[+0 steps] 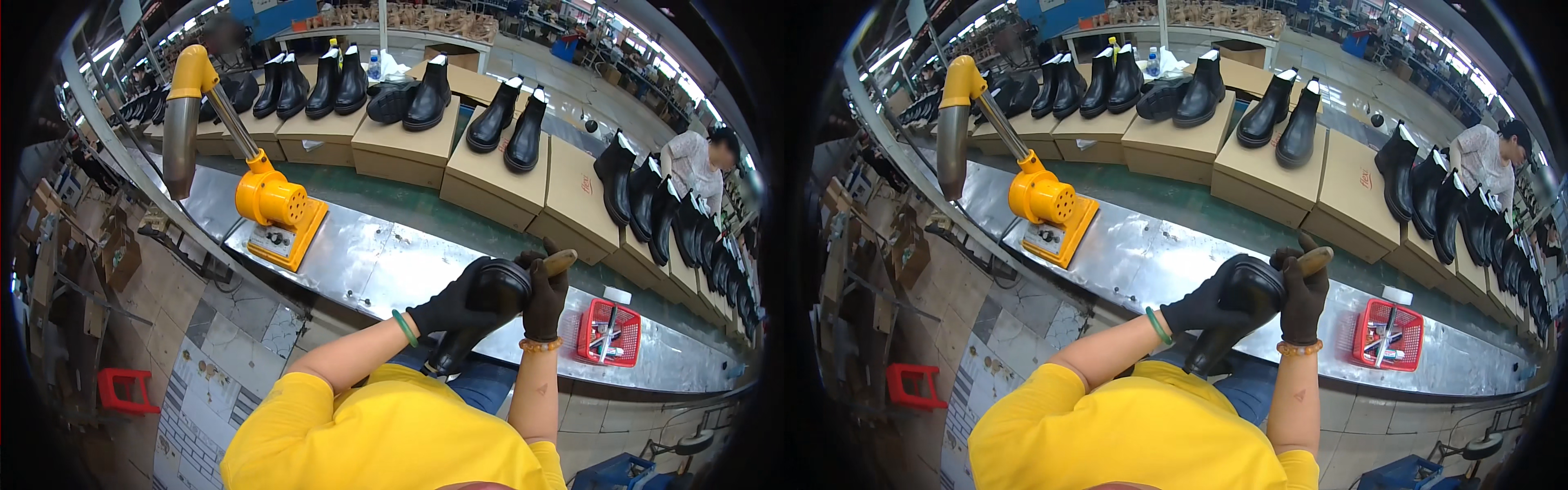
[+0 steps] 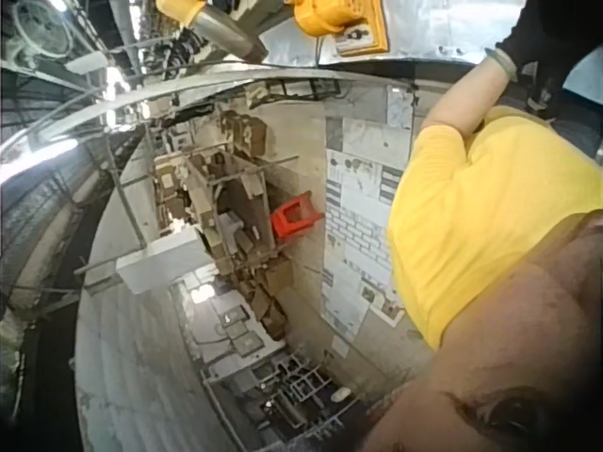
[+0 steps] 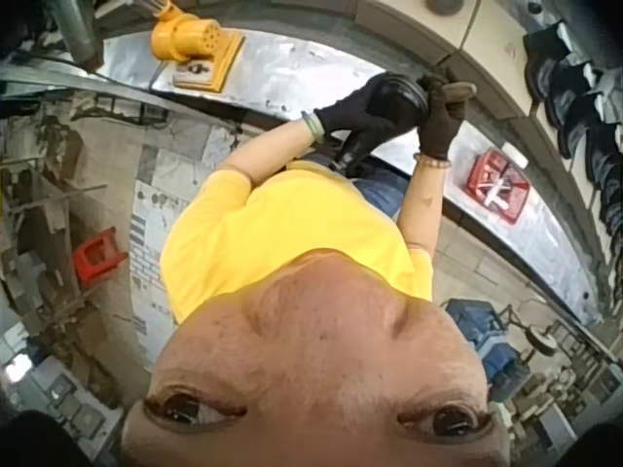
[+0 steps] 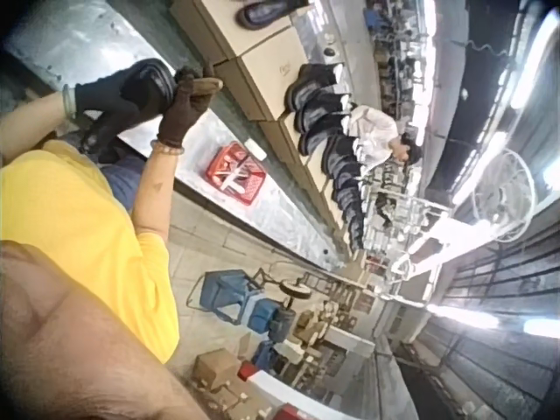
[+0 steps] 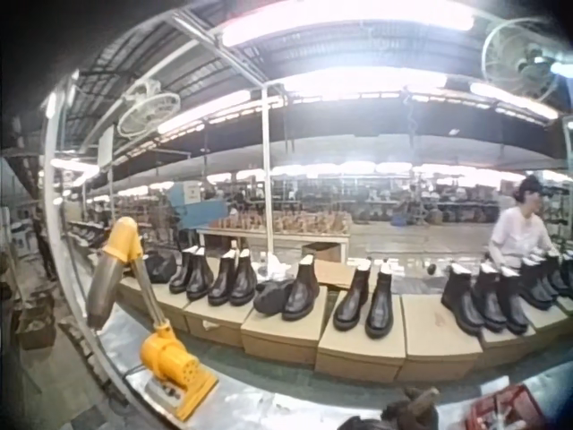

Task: The person polishes black leather boots using a wooden block and a sanding pad. They pick up boots from a conveyor belt, rub the surfaces with the block, and place the finished boots back onto the belt. The process is repeated for multiple boots in a factory setting.

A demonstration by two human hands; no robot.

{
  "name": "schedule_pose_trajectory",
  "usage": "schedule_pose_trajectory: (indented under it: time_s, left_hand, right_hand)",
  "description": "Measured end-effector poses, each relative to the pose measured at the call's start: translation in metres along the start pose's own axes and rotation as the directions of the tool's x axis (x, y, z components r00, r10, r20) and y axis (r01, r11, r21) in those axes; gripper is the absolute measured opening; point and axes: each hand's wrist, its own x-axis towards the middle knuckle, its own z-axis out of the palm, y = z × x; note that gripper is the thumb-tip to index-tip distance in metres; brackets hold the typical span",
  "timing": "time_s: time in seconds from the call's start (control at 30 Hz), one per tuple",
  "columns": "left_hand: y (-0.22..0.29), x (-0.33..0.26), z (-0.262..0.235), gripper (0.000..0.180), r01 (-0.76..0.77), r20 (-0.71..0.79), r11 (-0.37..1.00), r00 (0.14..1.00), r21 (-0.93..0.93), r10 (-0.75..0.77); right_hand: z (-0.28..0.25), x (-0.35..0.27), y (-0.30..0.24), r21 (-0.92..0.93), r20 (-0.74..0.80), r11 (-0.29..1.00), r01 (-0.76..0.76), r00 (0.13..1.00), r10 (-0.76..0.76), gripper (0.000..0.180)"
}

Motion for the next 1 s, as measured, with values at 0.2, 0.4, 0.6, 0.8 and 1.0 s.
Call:
schedule_pose_trajectory:
  time_s: [0.2, 0.4, 0.6, 0.8, 1.0]
  left_hand:
    - [0.042, 0.034, -0.014, 0.072, -0.317, 0.019, 0.926, 0.947, 0.206, 0.32]
    - [0.042, 0.049, -0.01, 0.063, -0.309, 0.014, 0.939, 0.951, 0.15, 0.31]
    - [0.047, 0.063, -0.006, 0.066, -0.217, 0.049, 0.97, 0.976, 0.106, 0.213]
    - [0.041, 0.076, -0.003, 0.07, -0.234, 0.066, 0.968, 0.971, 0.089, 0.228]
    - [0.025, 0.091, 0.005, 0.068, -0.213, 0.043, 0.974, 0.977, 0.075, 0.21]
  right_hand:
    - [0.002, 0.005, 0.003, -0.017, -0.015, 0.994, 0.11, 0.994, -0.11, 0.045]
    - [-0.004, 0.015, -0.029, 0.091, -0.201, 0.969, 0.231, 0.957, -0.209, 0.041]
    - [0.005, 0.028, -0.053, -0.122, -0.2, 0.957, 0.264, 0.938, -0.284, 0.025]
    - [0.023, 0.041, -0.054, 0.064, -0.191, 0.982, 0.176, 0.968, -0.161, 0.039]
    - [-0.001, 0.064, -0.039, 0.52, -0.166, 0.853, 0.046, 0.985, 0.048, 0.035]
